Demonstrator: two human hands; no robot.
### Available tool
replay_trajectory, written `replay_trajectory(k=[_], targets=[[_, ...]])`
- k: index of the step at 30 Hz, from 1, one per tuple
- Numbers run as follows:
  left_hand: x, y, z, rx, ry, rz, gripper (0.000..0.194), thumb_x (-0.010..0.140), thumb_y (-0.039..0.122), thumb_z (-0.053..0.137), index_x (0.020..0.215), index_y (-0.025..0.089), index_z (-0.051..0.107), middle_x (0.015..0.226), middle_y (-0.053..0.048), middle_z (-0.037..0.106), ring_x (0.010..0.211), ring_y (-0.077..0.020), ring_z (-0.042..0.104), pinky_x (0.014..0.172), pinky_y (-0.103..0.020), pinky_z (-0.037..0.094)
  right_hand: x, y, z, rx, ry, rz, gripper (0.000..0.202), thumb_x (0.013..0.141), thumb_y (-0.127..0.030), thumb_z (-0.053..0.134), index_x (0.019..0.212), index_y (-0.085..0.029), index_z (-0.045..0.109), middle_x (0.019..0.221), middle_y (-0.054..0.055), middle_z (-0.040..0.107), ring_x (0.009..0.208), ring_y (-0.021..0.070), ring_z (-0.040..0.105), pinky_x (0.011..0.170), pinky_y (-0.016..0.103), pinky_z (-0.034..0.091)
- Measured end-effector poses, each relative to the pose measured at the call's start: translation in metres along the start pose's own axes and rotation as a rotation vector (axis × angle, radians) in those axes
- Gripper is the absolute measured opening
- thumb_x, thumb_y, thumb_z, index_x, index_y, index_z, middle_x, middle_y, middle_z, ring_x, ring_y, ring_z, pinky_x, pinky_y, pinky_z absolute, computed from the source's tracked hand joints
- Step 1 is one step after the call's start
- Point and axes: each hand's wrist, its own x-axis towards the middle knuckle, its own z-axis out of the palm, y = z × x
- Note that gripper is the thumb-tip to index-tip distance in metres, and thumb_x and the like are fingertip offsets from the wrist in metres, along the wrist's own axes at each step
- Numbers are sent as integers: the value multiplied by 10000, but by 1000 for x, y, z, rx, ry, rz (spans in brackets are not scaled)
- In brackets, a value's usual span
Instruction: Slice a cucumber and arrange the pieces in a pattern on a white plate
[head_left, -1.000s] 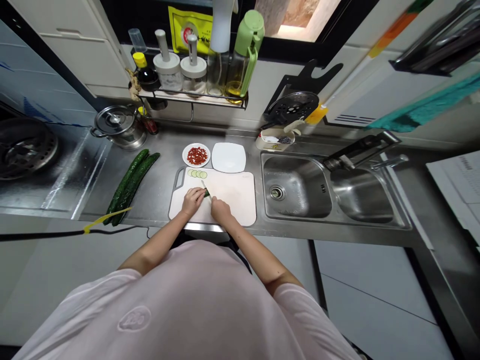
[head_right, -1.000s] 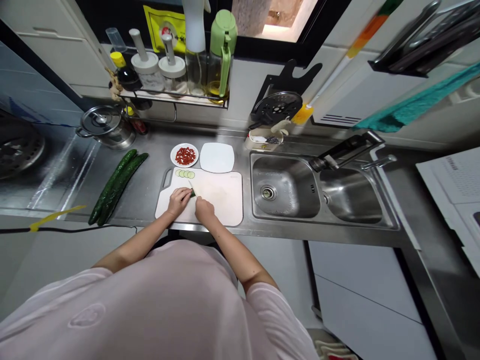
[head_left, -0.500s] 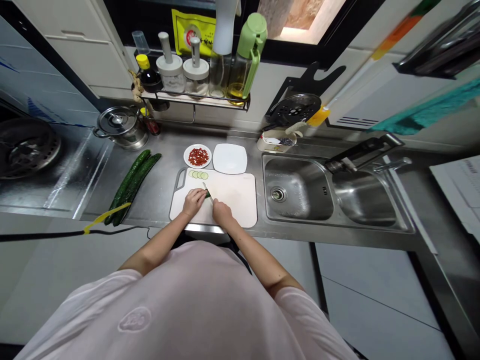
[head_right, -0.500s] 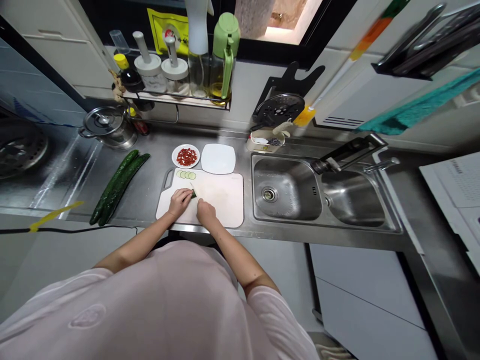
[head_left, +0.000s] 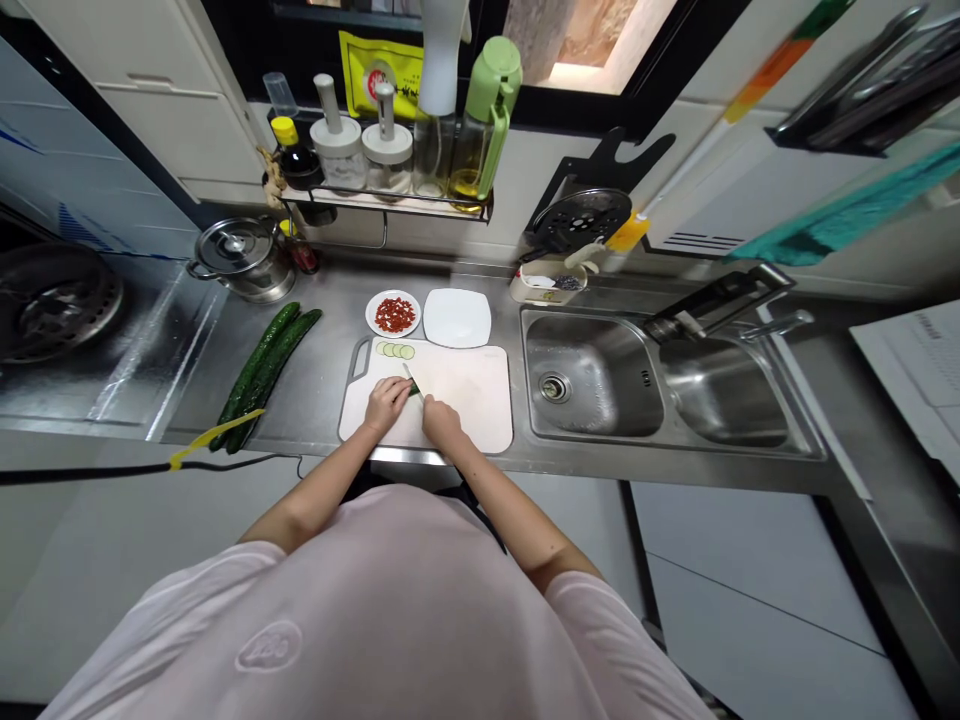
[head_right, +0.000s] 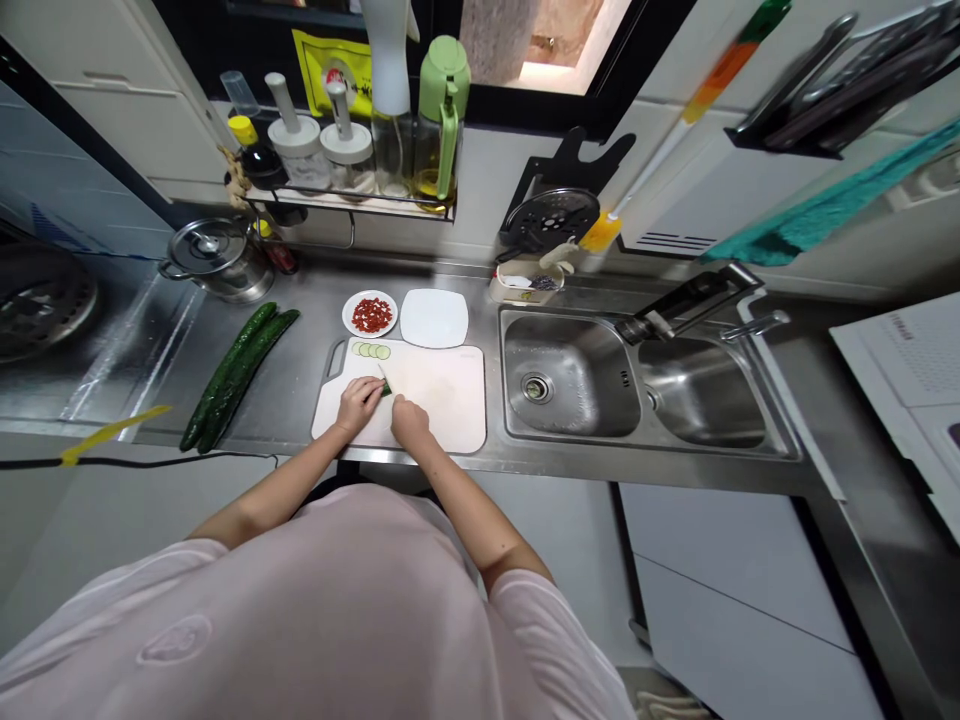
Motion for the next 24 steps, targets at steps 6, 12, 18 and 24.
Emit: replay_trajectory(k=[6, 12, 18, 24], targets=[[0, -1, 1, 1, 1, 0, 219, 888, 259, 469, 1022, 217, 636, 989, -59, 633, 946, -173, 566, 856, -346, 463, -19, 6, 8, 7, -58, 37, 238, 856, -43, 369, 1061, -131, 450, 938, 141, 640, 897, 213, 630, 731, 290, 454], [0, -2, 2, -8, 10, -4, 222, 889, 258, 466, 1026, 217, 636, 989, -61, 634, 935, -174, 566, 850, -351, 467, -9, 1, 5, 28, -39, 40, 237, 851, -40, 364, 1049, -136, 454, 937, 132, 646, 883, 210, 632, 727, 292, 451], [-1, -1, 0, -3, 0, 1, 232, 892, 258, 456, 1035, 216, 634, 984, -63, 634, 921, -173, 567, 836, -348, 471, 9, -10, -5, 28, 8, 14, 231, 863, -56, 356, 1063, -133, 440, 940, 123, 648, 884, 202, 633, 712, 280, 456], [-1, -1, 0, -6, 3, 2, 223, 889, 262, 464, 1029, 221, 633, 979, -59, 635, 924, -172, 570, 837, -347, 469, 0, -4, 0, 8, -18, 35, 216, 870, -70, 374, 1065, -137, 437, 948, 132, 644, 891, 202, 632, 723, 281, 453]])
